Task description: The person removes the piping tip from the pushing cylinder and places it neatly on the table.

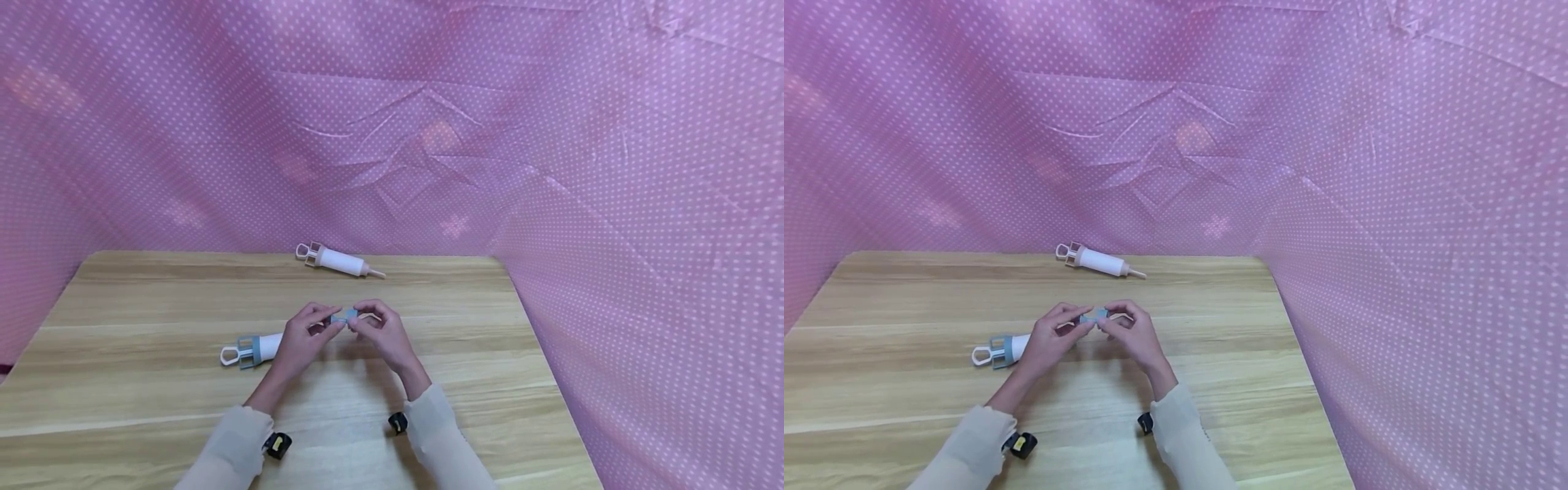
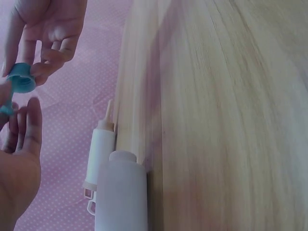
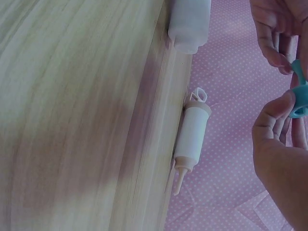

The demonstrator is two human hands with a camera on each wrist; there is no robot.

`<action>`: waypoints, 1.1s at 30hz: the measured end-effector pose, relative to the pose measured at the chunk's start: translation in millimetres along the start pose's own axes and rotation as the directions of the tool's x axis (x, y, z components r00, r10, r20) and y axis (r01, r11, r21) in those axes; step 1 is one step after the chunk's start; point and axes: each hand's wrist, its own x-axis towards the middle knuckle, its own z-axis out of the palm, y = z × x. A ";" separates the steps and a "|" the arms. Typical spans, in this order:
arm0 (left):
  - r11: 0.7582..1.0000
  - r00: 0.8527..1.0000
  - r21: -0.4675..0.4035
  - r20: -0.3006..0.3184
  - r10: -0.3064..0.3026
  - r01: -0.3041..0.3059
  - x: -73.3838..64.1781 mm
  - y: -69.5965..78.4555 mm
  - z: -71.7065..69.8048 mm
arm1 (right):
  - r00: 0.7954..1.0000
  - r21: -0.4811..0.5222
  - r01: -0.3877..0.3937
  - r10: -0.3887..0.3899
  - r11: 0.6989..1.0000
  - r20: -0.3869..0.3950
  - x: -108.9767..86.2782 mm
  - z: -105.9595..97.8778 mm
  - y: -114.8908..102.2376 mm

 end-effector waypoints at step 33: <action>0.995 0.950 -0.012 -0.298 -0.094 0.095 19.8 -28.9 55.0 | 0.969 -0.153 0.031 -0.068 0.988 -0.239 2.2 -26.3 -10.7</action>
